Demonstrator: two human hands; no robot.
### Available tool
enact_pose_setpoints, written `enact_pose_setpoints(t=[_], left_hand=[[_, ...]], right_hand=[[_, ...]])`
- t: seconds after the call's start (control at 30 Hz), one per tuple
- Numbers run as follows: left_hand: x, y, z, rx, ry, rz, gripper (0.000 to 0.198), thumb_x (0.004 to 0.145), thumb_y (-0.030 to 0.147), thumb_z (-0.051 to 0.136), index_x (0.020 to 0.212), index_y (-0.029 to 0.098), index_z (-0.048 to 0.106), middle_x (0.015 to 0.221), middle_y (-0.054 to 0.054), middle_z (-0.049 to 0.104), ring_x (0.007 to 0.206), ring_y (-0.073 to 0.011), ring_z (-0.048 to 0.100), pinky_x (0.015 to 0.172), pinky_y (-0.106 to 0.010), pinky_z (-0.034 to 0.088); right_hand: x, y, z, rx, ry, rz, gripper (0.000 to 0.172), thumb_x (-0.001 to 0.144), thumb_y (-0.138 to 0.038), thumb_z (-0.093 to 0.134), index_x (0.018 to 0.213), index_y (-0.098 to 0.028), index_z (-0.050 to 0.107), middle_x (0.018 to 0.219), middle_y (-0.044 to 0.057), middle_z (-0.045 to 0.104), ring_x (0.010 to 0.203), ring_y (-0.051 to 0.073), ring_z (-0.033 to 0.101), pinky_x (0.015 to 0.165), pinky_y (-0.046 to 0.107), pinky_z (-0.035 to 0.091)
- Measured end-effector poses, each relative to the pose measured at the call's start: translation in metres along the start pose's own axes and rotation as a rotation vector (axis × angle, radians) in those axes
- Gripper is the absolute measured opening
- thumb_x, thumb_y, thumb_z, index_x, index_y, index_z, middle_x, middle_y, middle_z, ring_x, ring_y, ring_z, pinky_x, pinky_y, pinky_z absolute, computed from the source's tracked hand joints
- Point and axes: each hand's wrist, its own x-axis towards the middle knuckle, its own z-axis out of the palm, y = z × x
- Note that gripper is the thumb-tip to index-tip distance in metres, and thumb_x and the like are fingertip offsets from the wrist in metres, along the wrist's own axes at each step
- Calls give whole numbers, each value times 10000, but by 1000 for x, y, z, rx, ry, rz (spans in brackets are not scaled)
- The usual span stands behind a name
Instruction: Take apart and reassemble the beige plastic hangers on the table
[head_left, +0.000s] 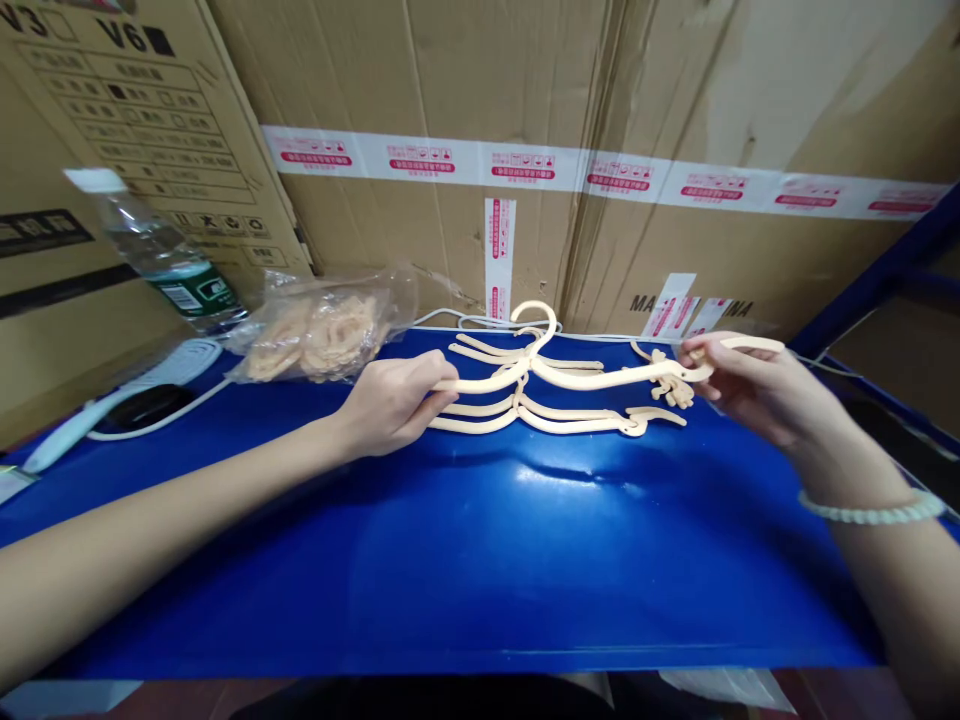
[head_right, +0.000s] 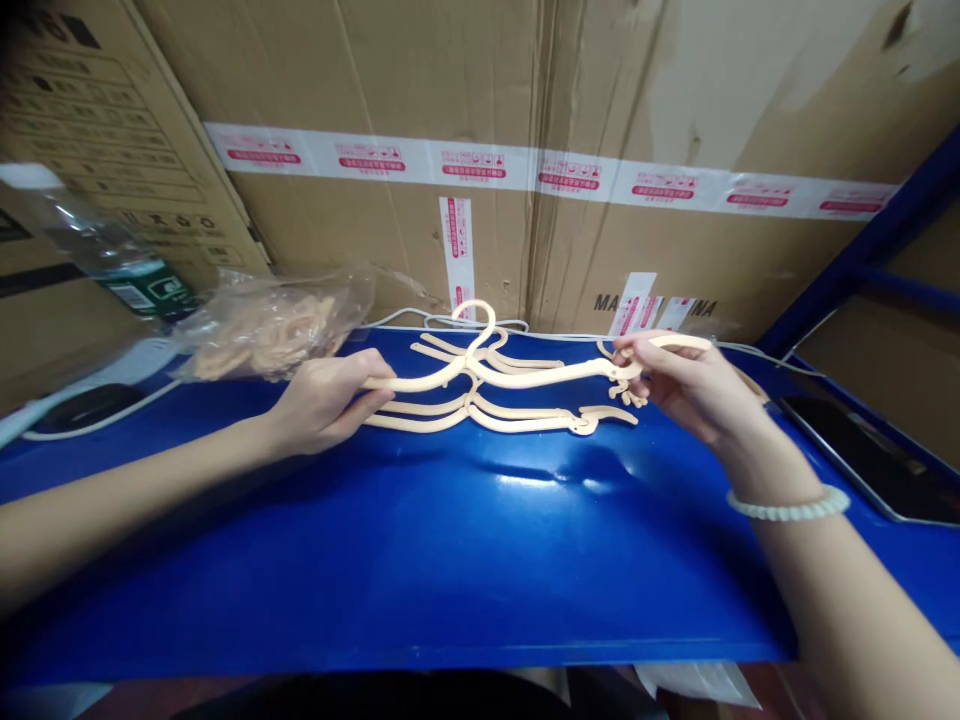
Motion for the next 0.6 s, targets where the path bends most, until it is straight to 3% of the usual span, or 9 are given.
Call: enact_pose_setpoints(t=[0.1,0.27,0.47,0.6], left_hand=[[-11,6,-3,-8,-47,20,130,991,241,450,953,190,564,903,-64,643,764,-182,608,671,-292,462],[-27,10,5,-2,-96,38,125,980,240,477,918,175,564,982,-114,622,856,-226,571,769,-365,460],[-31,5,8,-86,-217,-10,224,1004,184,401,831,193,543,795,-46,609,775,-203,523,820,-391,402],[-35,5,7,-45,-181,29,155,997,169,454,911,188,581,849,-48,657,808,-200,566,848,-388,404]], right_hand=[[1,-7,-15,-175,-119,46,286,656,-443,908,791,-208,815,763,88,730,629,163,600,526,300,457],[6,0,-25,-558,-348,56,313,668,-488,892,803,-211,837,843,120,781,750,245,710,685,346,581],[10,19,-14,-583,-529,181,360,668,-517,885,852,-213,823,901,86,793,867,296,748,809,395,623],[7,26,-3,-631,-554,229,408,707,-564,839,863,-191,789,872,87,790,838,291,754,794,391,614]])
